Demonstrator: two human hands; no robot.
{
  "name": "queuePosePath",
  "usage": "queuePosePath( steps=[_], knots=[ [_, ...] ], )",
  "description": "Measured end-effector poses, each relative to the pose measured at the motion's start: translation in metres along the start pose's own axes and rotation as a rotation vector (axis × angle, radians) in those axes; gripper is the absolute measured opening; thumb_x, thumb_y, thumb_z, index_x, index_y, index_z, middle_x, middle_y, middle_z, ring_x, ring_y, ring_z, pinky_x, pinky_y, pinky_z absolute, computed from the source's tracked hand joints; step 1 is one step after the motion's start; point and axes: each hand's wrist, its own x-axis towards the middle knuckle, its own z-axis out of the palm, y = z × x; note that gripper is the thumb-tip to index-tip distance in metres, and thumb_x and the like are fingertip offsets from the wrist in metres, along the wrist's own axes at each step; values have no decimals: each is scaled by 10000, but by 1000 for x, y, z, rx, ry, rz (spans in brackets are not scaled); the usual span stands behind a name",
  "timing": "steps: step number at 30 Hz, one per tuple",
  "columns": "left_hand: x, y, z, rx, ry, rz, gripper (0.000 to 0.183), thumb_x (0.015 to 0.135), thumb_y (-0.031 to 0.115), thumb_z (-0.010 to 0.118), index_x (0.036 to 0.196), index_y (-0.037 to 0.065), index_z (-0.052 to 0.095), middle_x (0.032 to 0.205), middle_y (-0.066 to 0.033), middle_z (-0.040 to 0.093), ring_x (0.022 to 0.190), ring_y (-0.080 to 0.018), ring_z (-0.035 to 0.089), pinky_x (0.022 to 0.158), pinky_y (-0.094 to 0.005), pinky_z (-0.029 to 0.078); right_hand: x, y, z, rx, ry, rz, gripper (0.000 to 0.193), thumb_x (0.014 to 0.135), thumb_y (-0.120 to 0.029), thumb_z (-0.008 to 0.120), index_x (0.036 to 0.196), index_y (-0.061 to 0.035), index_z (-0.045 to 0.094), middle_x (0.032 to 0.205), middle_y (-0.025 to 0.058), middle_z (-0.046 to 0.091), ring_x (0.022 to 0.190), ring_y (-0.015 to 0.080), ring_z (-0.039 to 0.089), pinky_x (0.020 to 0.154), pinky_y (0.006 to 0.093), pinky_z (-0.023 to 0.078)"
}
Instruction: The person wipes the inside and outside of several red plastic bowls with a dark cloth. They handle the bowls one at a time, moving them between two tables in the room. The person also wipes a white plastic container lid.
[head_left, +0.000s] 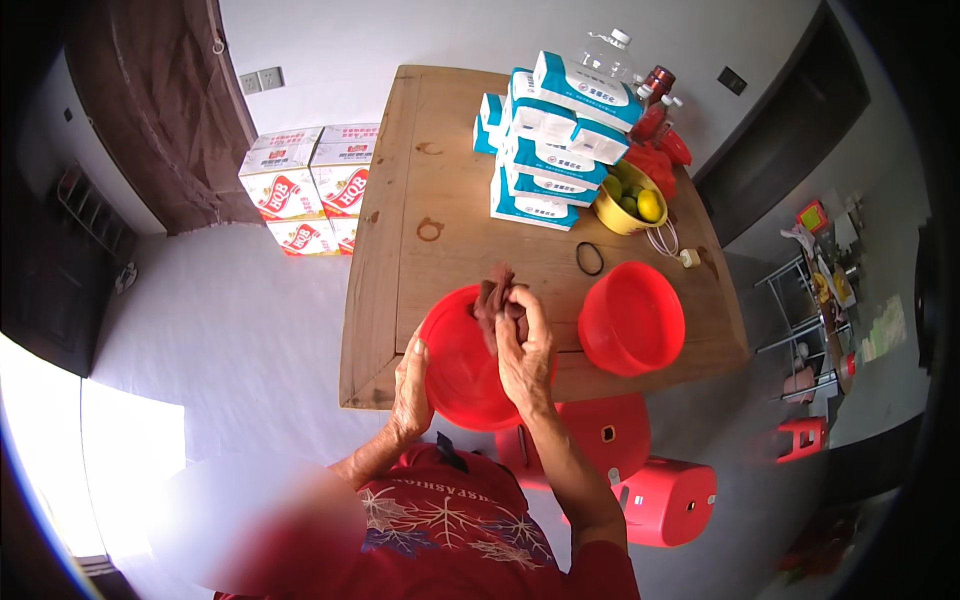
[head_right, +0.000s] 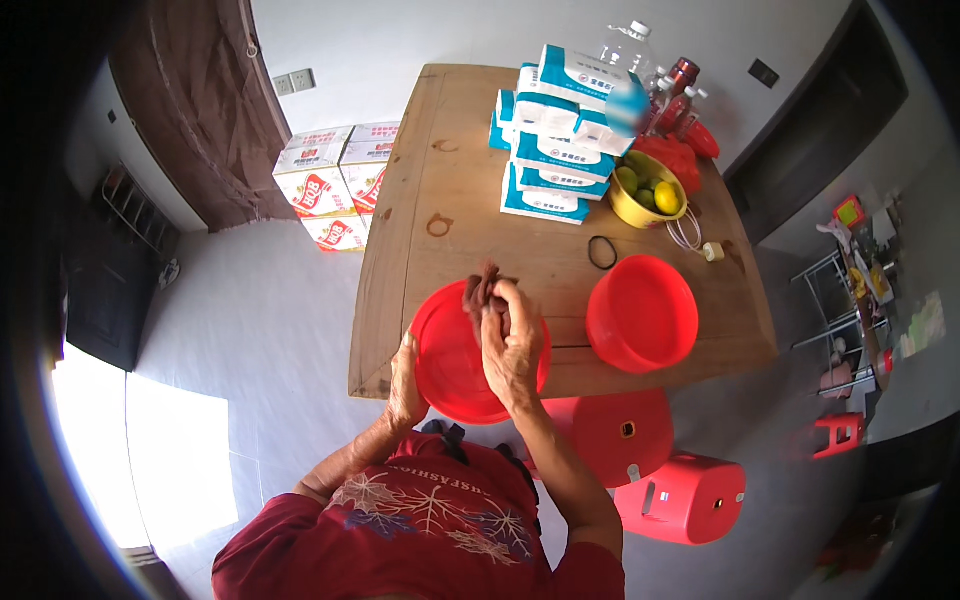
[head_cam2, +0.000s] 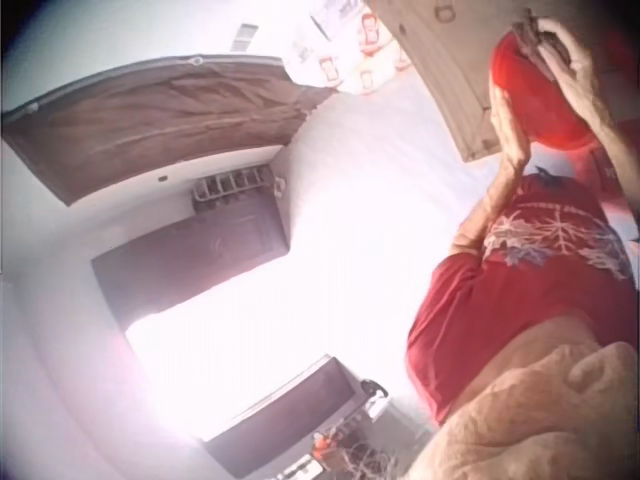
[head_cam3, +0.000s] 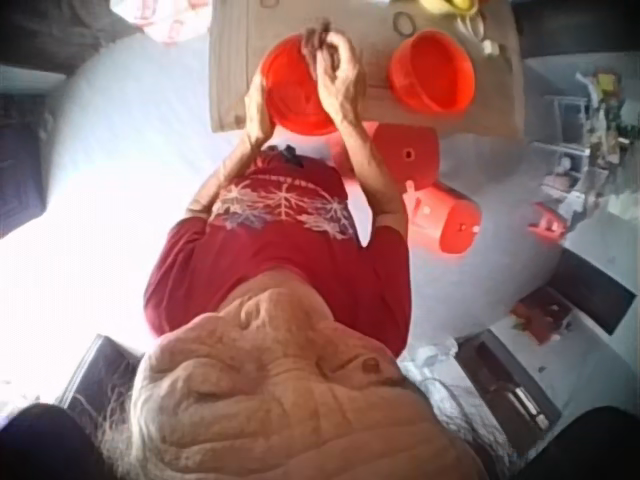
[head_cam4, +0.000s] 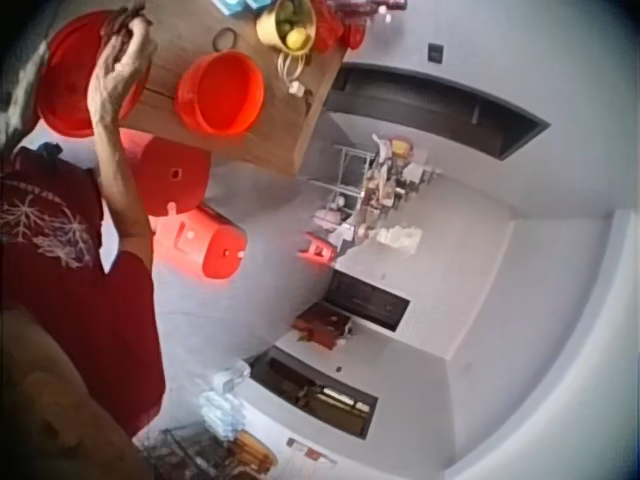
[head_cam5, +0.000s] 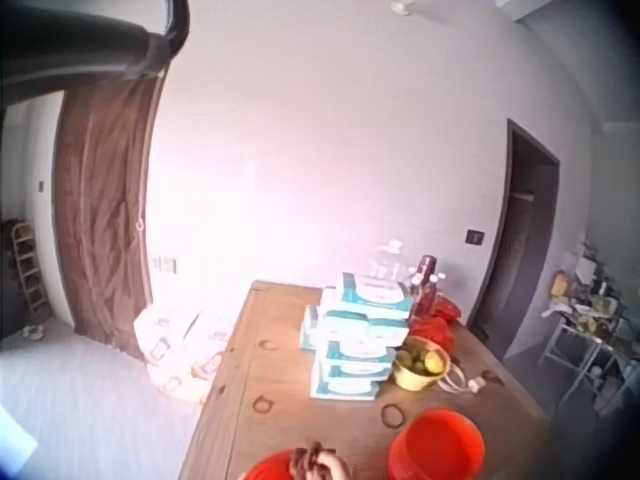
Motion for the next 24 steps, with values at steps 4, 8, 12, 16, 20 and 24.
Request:
queuePosePath(
  steps=[4, 8, 12, 16, 20, 24],
  knots=[
    [-1, -5, 4, 22, 29, 24, 556, 1003, 389, 315, 1396, -4, 328, 1377, -126, 424, 1272, -195, 389, 1066, -332, 305, 6, 7, 16, -278, -47, -83, 215, 829, 81, 552, 1009, -37, 545, 870, 46, 535, 720, 109, 525, 625, 240, 451],
    [-1, 1, 1, -184, 87, -58, 544, 996, 439, 325, 1332, 18, 398, 1259, -93, 508, 1158, -166, 479, 993, -322, 385, -6, -4, 26, -293, -427, -70, 227, 774, 53, 556, 980, -42, 564, 812, 91, 521, 679, 167, 536, 608, 301, 456],
    [5, 10, -13, -106, 121, 29, 494, 978, 415, 376, 1291, 38, 432, 1214, -113, 533, 1114, -200, 512, 949, -342, 411, -11, -13, 7, -309, -835, -10, 140, 777, 3, 559, 913, -31, 573, 761, 76, 538, 643, 166, 547, 576, 319, 457],
    [3, 26, -13, 159, 134, 282, 523, 964, 319, 402, 1385, 13, 349, 1327, -137, 466, 1225, -225, 436, 1036, -350, 335, -13, -53, -30, -515, -950, -189, 181, 742, 34, 579, 905, -43, 586, 795, 51, 530, 624, 138, 519, 565, 300, 444],
    [13, 9, -31, -255, 216, 115, 532, 922, 275, 430, 1372, 5, 348, 1296, -137, 478, 1164, -229, 481, 988, -358, 386, -19, -68, -75, 70, -308, 83, 168, 825, 27, 520, 985, -10, 555, 906, 47, 544, 795, 116, 532, 668, 281, 460],
    [15, -34, -34, -21, 223, 190, 491, 910, 306, 445, 1298, 10, 393, 1236, -120, 499, 1115, -224, 496, 952, -370, 418, -19, -50, -59, -3, 207, 246, 238, 822, -52, 670, 996, -46, 508, 876, 11, 517, 768, 79, 496, 640, 205, 415]
  ],
)
